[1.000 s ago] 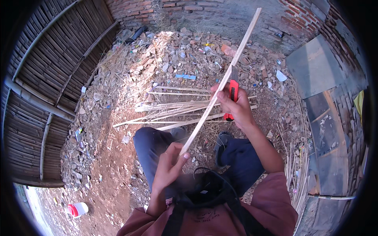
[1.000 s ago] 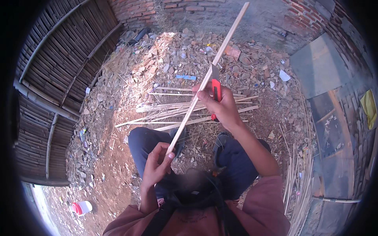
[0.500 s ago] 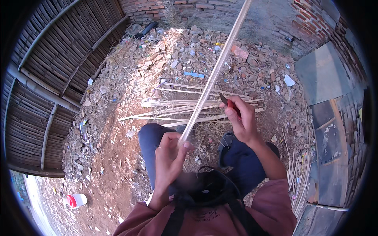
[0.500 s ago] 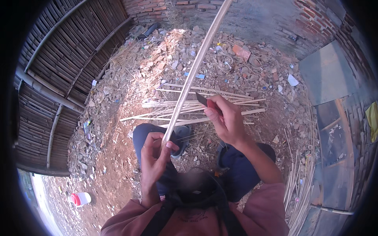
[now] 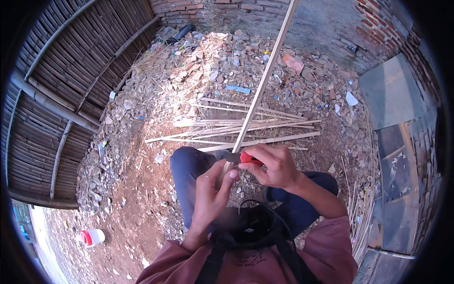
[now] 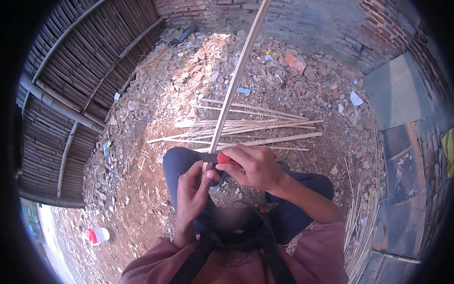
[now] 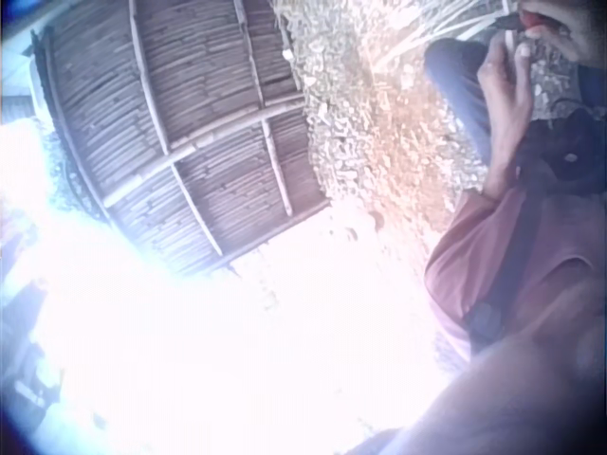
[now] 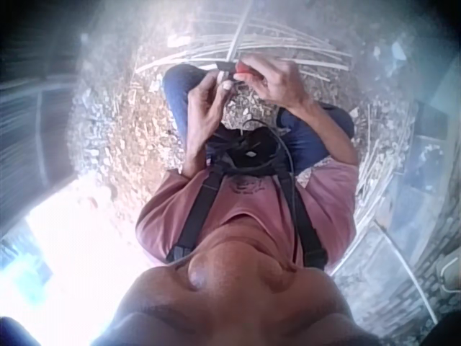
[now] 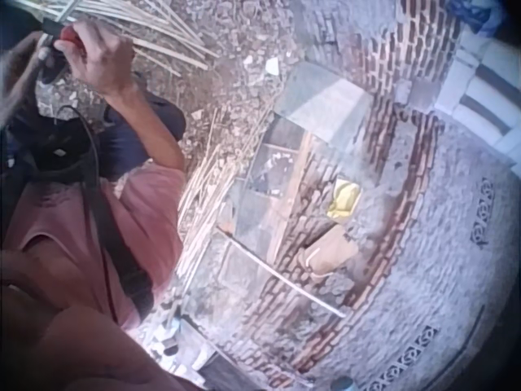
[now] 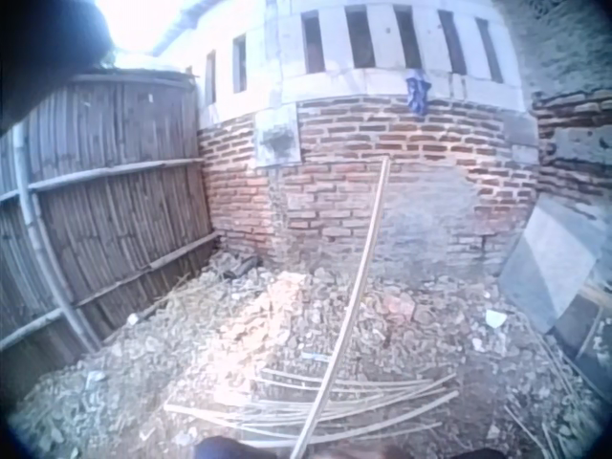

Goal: The person whittles and shapes a long strip of bamboo using a small red-handled knife.

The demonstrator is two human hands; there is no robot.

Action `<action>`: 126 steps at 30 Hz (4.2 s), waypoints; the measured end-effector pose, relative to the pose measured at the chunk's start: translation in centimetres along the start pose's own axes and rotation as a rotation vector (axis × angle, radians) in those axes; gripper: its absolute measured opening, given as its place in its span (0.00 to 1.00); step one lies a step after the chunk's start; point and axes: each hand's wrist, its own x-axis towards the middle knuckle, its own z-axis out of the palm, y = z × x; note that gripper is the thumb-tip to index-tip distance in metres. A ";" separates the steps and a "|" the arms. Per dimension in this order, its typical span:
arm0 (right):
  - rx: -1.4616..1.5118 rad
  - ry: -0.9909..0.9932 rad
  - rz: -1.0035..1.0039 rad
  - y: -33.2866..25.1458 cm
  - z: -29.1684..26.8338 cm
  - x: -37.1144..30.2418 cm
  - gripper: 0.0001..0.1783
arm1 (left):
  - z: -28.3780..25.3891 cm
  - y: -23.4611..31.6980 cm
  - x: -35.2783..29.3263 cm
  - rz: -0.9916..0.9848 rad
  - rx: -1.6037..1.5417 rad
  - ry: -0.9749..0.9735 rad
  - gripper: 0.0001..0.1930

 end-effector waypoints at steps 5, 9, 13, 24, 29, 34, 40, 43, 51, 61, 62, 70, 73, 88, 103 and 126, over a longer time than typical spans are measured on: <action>0.010 -0.001 -0.010 -0.3 -0.2 -0.1 0.14 | -0.2 0.4 0.0 -0.021 0.055 -0.016 0.12; -0.014 0.000 0.017 -0.6 -0.2 -0.1 0.13 | 0.5 -0.7 0.3 0.156 0.123 0.081 0.14; -0.004 0.030 0.029 -0.4 0.0 -0.2 0.13 | 1.1 0.4 -0.1 0.055 0.088 0.096 0.14; -0.108 0.040 0.001 -0.6 -0.3 -0.1 0.13 | 1.2 -0.4 -0.6 0.058 0.096 0.127 0.15; -0.147 0.048 -0.010 -0.4 -0.4 -0.1 0.13 | 1.2 -0.2 -0.7 0.052 0.089 0.120 0.16; -0.153 0.058 -0.025 -0.3 -0.2 0.0 0.14 | 0.9 -0.3 -0.8 0.059 0.086 0.111 0.16; -0.146 0.066 -0.025 -0.3 -0.3 0.2 0.14 | 0.8 -0.2 -0.9 0.042 0.087 0.102 0.16; -0.165 0.059 -0.028 -0.3 -0.4 0.1 0.13 | 0.8 0.1 -0.9 0.023 0.097 0.092 0.16; -0.178 0.108 -0.008 0.7 -0.8 0.3 0.14 | 0.7 -0.2 -1.2 -0.007 0.072 0.079 0.16; -0.110 0.121 0.044 1.5 -1.2 0.6 0.12 | 0.4 -0.6 -2.2 -0.020 0.067 0.069 0.17; -0.094 0.120 0.055 1.5 -1.3 0.7 0.12 | 0.3 -0.6 -2.3 -0.009 0.091 0.072 0.17; -0.104 0.175 0.117 2.9 -2.3 1.6 0.13 | 0.2 -0.5 -3.1 -0.032 0.153 0.071 0.17; -0.097 0.206 0.134 3.7 -2.4 2.0 0.13 | 0.3 -1.4 -3.7 -0.055 0.163 0.073 0.17; -0.148 0.235 0.279 11.1 -7.2 5.4 0.18 | -0.8 -3.3 -6.1 -0.043 0.192 0.014 0.15; -0.189 0.234 0.436 21.5 -10.2 11.4 0.19 | -1.5 -3.5 -6.7 -0.092 0.233 0.013 0.13; -0.455 -0.139 0.858 35.0 -17.8 4.8 0.24 | -8.2 -7.5 -10.6 -0.338 0.229 0.053 0.20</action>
